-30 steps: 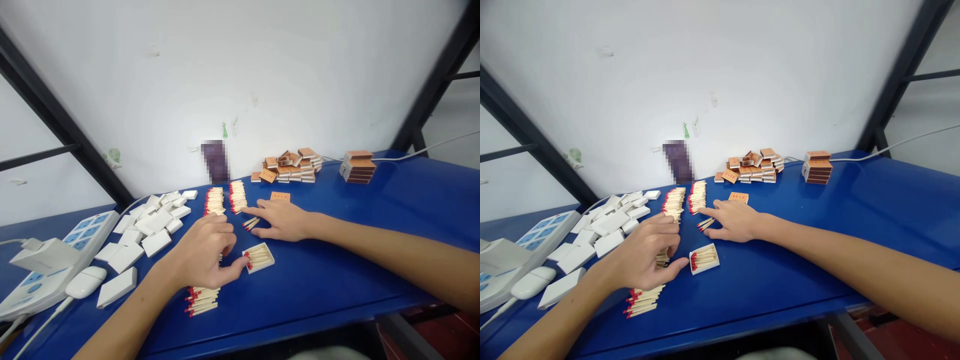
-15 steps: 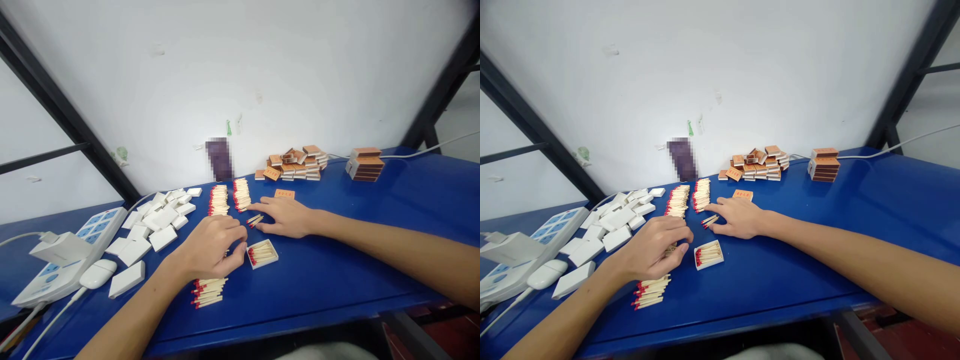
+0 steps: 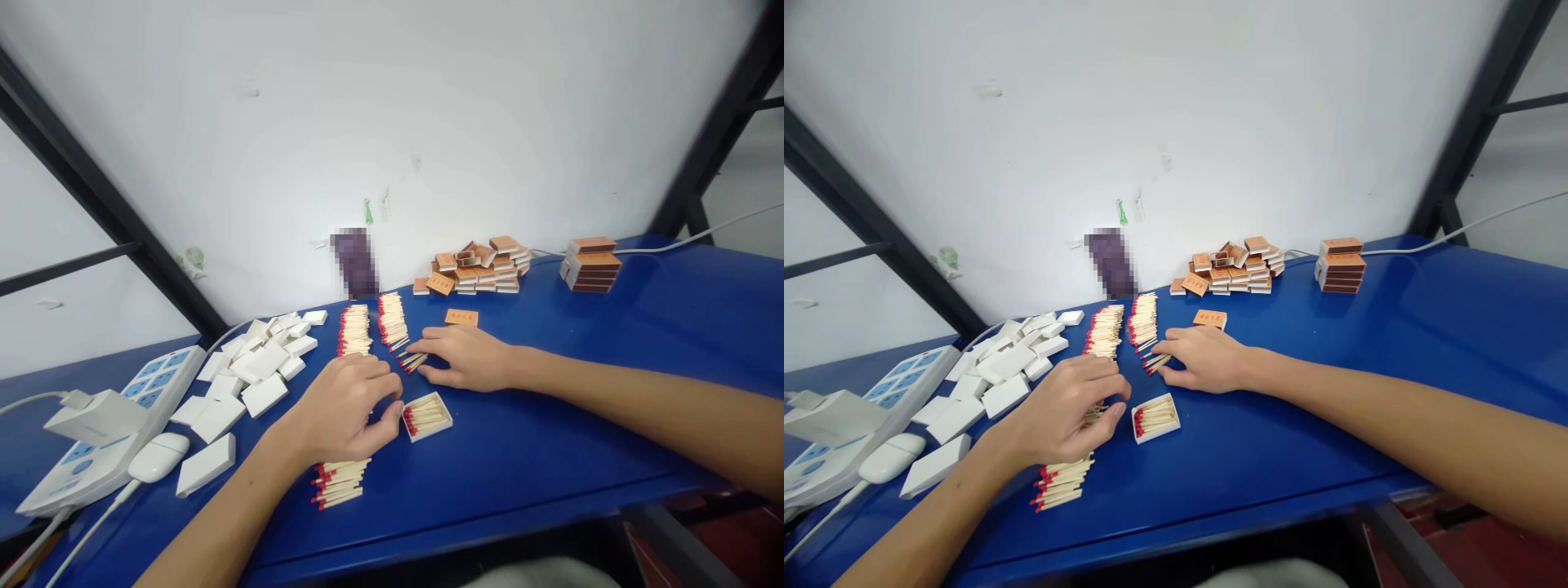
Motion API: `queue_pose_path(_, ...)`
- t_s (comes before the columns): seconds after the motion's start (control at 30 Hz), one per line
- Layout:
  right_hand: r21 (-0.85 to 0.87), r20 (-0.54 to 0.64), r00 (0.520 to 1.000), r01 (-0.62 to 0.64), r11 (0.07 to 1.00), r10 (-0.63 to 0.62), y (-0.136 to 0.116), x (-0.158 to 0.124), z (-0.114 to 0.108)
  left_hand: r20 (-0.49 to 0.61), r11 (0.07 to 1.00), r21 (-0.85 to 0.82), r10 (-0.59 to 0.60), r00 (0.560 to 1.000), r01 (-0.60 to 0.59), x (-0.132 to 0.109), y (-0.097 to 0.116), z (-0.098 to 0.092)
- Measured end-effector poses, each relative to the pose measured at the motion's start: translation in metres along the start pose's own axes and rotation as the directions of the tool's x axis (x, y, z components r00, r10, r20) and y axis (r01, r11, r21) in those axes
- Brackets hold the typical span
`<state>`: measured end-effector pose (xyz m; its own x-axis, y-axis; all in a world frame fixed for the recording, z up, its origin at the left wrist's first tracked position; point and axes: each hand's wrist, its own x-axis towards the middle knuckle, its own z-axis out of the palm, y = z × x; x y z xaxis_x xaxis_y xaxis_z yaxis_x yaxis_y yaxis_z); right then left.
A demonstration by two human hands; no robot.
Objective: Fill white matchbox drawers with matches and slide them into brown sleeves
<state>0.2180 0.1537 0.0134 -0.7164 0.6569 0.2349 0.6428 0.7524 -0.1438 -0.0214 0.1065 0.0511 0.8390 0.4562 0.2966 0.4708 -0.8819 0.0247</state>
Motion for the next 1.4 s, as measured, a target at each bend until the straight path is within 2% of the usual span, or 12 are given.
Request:
queue_pose_path(0.17, 0.067, -0.038, 0.999, 0.031, 0.997, -0.029, -0.001, -0.001, 0.001, -0.010, 1.000, 0.013, -0.009, 1.000, 0.009, -0.001, -0.001, -0.002)
queue_pose_path(0.3, 0.071, -0.057, 0.998, 0.010, 0.997, -0.006, -0.002, -0.002, 0.000, 0.005, 1.000, 0.023, -0.015, 1.000, 0.015, -0.001, -0.002, -0.002)
queue_pose_path(0.4, 0.024, -0.003, 1.000, 0.001, 1.000, -0.001, -0.002, -0.001, -0.003, 0.018, 0.999, 0.028, -0.029, 0.999, 0.029, -0.001, 0.000, -0.001)
queue_pose_path(0.57, -0.053, 0.107, 0.991, 0.091, 0.994, -0.085, -0.004, -0.003, -0.016, -0.020, 0.994, 0.050, -0.096, 0.995, 0.097, -0.001, 0.003, -0.002)
queue_pose_path(0.7, -0.162, 0.173, 0.982, 0.107, 0.981, -0.079, -0.010, -0.007, -0.025, -0.012, 0.992, 0.062, -0.105, 0.994, 0.106, -0.001, 0.004, -0.002)
queue_pose_path(0.8, -0.125, 0.179, 0.983, 0.074, 0.989, -0.051, -0.011, -0.009, -0.029, 0.029, 0.992, 0.065, -0.111, 0.993, 0.109, -0.001, 0.004, 0.000)
queue_pose_path(0.93, 0.038, 0.211, 0.977, -0.030, 0.999, 0.022, -0.008, -0.011, -0.033, 0.070, 0.996, 0.048, -0.085, 0.994, 0.081, 0.000, 0.003, 0.001)
queue_pose_path(1.1, 0.080, 0.285, 0.956, -0.091, 0.993, 0.064, -0.008, -0.014, -0.036, 0.043, 0.993, 0.066, -0.103, 0.994, 0.100, 0.000, 0.003, 0.000)
queue_pose_path(1.2, 0.010, 0.264, 0.962, -0.070, 0.997, 0.065, -0.011, -0.017, -0.031, 0.047, 0.993, 0.059, -0.109, 0.993, 0.106, 0.000, 0.002, 0.001)
queue_pose_path(1.33, -0.235, 0.169, 0.986, 0.053, 0.971, -0.013, -0.017, -0.021, -0.020, 0.058, 0.994, 0.053, -0.101, 0.993, 0.098, 0.000, 0.002, 0.004)
queue_pose_path(1.4, -0.306, 0.152, 0.988, 0.068, 0.950, -0.021, -0.019, -0.022, -0.017, 0.056, 0.995, 0.049, -0.095, 0.994, 0.092, 0.000, 0.002, 0.004)
